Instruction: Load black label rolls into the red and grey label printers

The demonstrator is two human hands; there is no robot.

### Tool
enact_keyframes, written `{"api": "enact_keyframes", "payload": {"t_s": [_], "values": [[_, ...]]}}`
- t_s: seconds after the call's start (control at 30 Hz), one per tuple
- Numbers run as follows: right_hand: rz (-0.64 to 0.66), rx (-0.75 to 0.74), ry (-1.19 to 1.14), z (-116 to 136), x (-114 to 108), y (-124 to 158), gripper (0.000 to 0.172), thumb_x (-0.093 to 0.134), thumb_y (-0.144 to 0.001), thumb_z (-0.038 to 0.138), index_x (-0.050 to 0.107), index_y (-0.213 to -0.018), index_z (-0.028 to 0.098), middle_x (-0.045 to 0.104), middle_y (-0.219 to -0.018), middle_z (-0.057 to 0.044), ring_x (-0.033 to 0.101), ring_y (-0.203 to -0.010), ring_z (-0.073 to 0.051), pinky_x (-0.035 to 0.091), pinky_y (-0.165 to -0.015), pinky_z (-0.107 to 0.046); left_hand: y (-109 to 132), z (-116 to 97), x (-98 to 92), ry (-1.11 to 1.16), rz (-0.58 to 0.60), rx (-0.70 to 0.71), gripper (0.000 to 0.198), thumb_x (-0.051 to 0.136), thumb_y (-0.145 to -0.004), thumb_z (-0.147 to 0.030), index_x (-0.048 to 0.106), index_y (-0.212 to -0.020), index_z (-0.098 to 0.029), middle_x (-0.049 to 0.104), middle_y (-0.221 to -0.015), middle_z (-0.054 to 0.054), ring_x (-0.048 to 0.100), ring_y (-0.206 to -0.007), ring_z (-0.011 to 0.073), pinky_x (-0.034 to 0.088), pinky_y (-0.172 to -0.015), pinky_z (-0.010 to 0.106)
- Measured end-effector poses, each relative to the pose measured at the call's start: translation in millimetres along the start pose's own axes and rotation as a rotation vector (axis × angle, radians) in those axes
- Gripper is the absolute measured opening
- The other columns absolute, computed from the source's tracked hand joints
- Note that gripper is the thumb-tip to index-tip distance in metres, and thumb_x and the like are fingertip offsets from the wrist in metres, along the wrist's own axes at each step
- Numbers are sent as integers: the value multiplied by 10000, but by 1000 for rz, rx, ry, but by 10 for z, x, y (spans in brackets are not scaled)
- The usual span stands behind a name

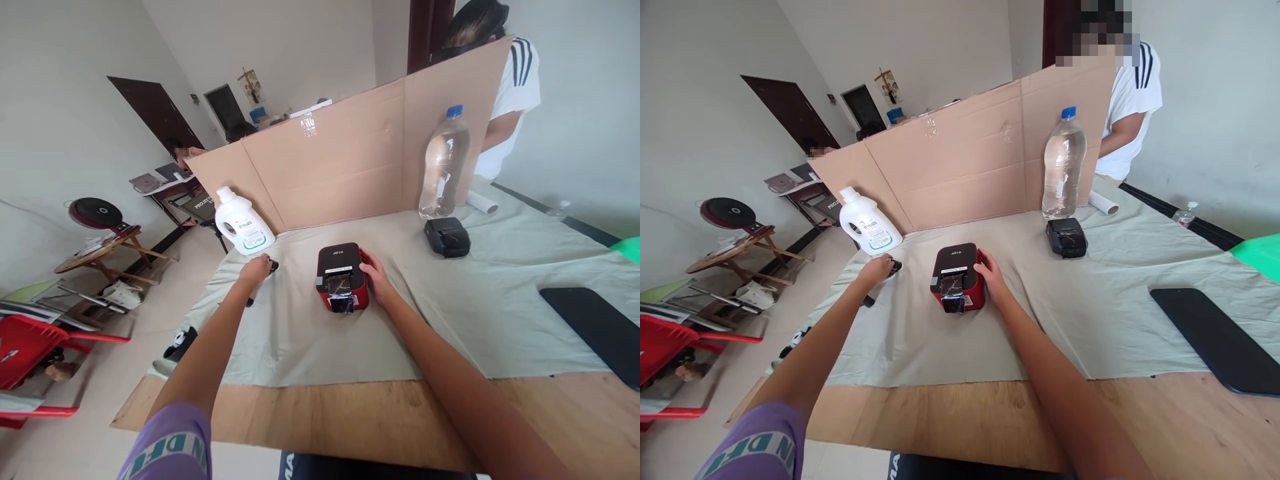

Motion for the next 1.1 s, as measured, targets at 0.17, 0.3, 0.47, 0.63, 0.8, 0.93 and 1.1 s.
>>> {"api": "enact_keyframes", "payload": {"t_s": [0.17, 0.3, 0.47, 0.63, 0.8, 0.93, 1.1], "values": [[-25, 14, 9, -22, -18, -11, 501, 705, -773, 399, 633, -1262, 313, 607, -1435, -11, 473, -1411, -291, 325, -1218, -516, 561, -16, -295, 153, -104, 48, 363, 423, -939, -482, 647, -1060, -224, 703, -882, 64, 651, -839, 235, 436, -724, 294], [-22, -11, -7, 6, 1, -12, 486, 704, -762, 377, 645, -1238, 298, 624, -1413, -20, 496, -1390, -289, 338, -1213, -507, 1093, 10, -413, 252, -211, 73, 322, 452, -899, -488, 644, -914, -230, 633, -738, 15, 579, -698, 189, 385, -661, 272], [-32, 20, -24, -26, -16, -28, 500, 715, -747, 372, 641, -1237, 303, 617, -1425, -14, 502, -1388, -284, 343, -1211, -510, 1354, 159, -272, 395, -254, -34, 338, 475, -881, -525, 617, -817, -225, 568, -658, -7, 516, -641, 168, 364, -632, 261], [-25, 24, -26, 1, -21, -16, 470, 708, -761, 353, 654, -1225, 300, 633, -1400, -14, 507, -1381, -276, 337, -1215, -495, 1336, 288, -26, 554, -285, -90, 385, 497, -873, -564, 572, -719, -219, 482, -597, -28, 458, -602, 154, 343, -606, 262], [-22, 52, -2, 102, 36, 42, 444, 692, -767, 346, 668, -1208, 302, 639, -1395, -19, 521, -1369, -282, 358, -1199, -497, 1250, 232, 68, 639, -266, -57, 364, 566, -849, -570, 618, -795, -214, 597, -677, -16, 548, -656, 169, 390, -646, 264], [-23, 64, 11, 156, 74, 63, 451, 690, -763, 353, 673, -1211, 306, 635, -1399, -17, 514, -1376, -288, 353, -1200, -496, 1147, -32, 150, 512, -148, 64, 302, 562, -880, -515, 646, -927, -229, 683, -793, 21, 631, -755, 207, 403, -676, 276], [-20, 62, 44, 149, 65, 40, 473, 700, -746, 378, 679, -1211, 294, 641, -1391, -28, 519, -1366, -297, 347, -1202, -489, 1102, -309, 399, 302, 30, 82, 295, 427, -976, -469, 557, -1104, -236, 731, -942, 101, 686, -862, 274, 407, -683, 306]]}}
Point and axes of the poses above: each hand's wrist, its own y-axis away from the middle knuckle, its own x-axis out of the palm, z = x × y, the point moved 6 cm from there along -y, towards the middle knuckle
